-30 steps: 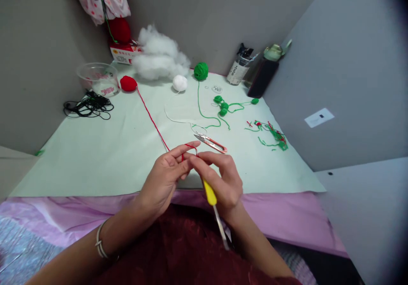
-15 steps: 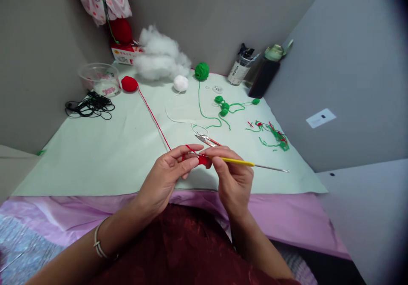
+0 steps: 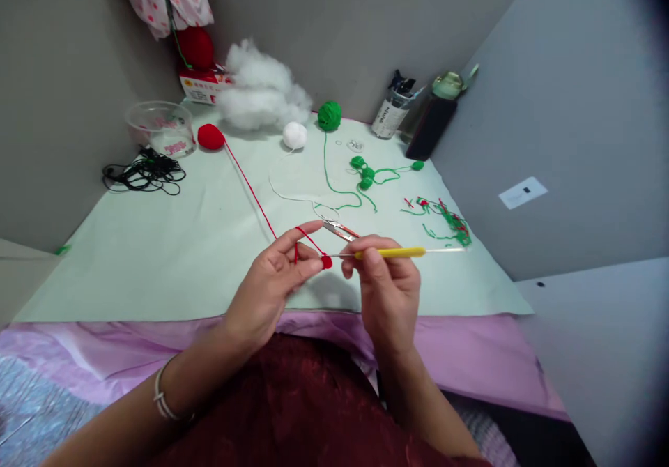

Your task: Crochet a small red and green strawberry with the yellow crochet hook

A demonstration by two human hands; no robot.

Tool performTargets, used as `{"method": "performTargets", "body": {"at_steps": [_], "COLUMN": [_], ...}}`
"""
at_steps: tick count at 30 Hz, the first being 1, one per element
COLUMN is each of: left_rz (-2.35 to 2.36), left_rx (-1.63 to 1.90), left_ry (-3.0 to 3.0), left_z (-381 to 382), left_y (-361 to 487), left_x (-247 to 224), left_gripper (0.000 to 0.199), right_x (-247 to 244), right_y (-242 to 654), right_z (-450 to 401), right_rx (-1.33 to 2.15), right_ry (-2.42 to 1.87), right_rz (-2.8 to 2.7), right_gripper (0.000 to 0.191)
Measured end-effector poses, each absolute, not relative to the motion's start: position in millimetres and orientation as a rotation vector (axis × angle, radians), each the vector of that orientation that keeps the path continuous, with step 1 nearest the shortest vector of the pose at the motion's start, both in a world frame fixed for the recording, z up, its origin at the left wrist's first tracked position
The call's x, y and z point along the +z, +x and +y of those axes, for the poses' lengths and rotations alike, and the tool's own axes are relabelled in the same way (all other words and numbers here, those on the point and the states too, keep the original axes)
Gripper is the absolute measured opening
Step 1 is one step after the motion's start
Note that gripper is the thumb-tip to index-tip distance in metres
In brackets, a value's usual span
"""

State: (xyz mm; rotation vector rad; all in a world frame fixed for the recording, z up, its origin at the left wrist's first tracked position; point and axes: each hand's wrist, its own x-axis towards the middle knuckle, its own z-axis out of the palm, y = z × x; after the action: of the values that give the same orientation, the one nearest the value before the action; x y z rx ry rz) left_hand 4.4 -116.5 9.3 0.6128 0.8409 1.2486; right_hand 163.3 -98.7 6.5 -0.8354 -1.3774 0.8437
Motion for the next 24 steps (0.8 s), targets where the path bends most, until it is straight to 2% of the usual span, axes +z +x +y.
{"method": "performTargets", "body": {"at_steps": [3, 5, 7, 9, 11, 13, 15, 20, 22, 24], "left_rz": [0.893, 0.874, 0.835, 0.794, 0.759, 0.785, 0.859, 0.857, 0.771, 0.712], "left_rx": [1.321, 1.279, 1.208, 1.144, 1.116, 1.13, 1.178, 1.219, 1.136, 1.074], "left_ry": [0.765, 0.723, 0.636, 0.578, 0.561, 0.585, 0.63, 0.592, 0.501, 0.433], "left_z": [-120, -120, -119, -117, -116, -117, -119, -121, -119, -118], "left_y": [13, 14, 11, 5, 0, -1, 1, 6, 5, 2], "left_x": [8, 8, 10, 12, 15, 16, 17, 17, 16, 15], "left_gripper": [0.061, 0.059, 0.051, 0.042, 0.037, 0.036, 0.039, 0.052, 0.046, 0.038], "right_x": [0, -3, -3, 1, 6, 9, 8, -2, -2, 1], "right_y": [158, 157, 158, 162, 166, 169, 170, 166, 166, 166], "right_z": [-102, -104, -105, -103, -101, -101, -104, -112, -112, -110], "right_rx": [0.472, 0.32, 0.449, 0.738, 0.97, 1.031, 0.879, 0.158, 0.158, 0.383], "right_ry": [-0.804, -0.762, -0.765, -0.781, -0.779, -0.792, -0.829, -0.776, -0.788, -0.814], "right_rz": [-1.635, -1.664, -1.589, -1.482, -1.389, -1.392, -1.512, -1.912, -1.865, -1.695], "right_gripper": [0.025, 0.032, 0.027, 0.019, 0.019, 0.022, 0.023, 0.031, 0.031, 0.025]}}
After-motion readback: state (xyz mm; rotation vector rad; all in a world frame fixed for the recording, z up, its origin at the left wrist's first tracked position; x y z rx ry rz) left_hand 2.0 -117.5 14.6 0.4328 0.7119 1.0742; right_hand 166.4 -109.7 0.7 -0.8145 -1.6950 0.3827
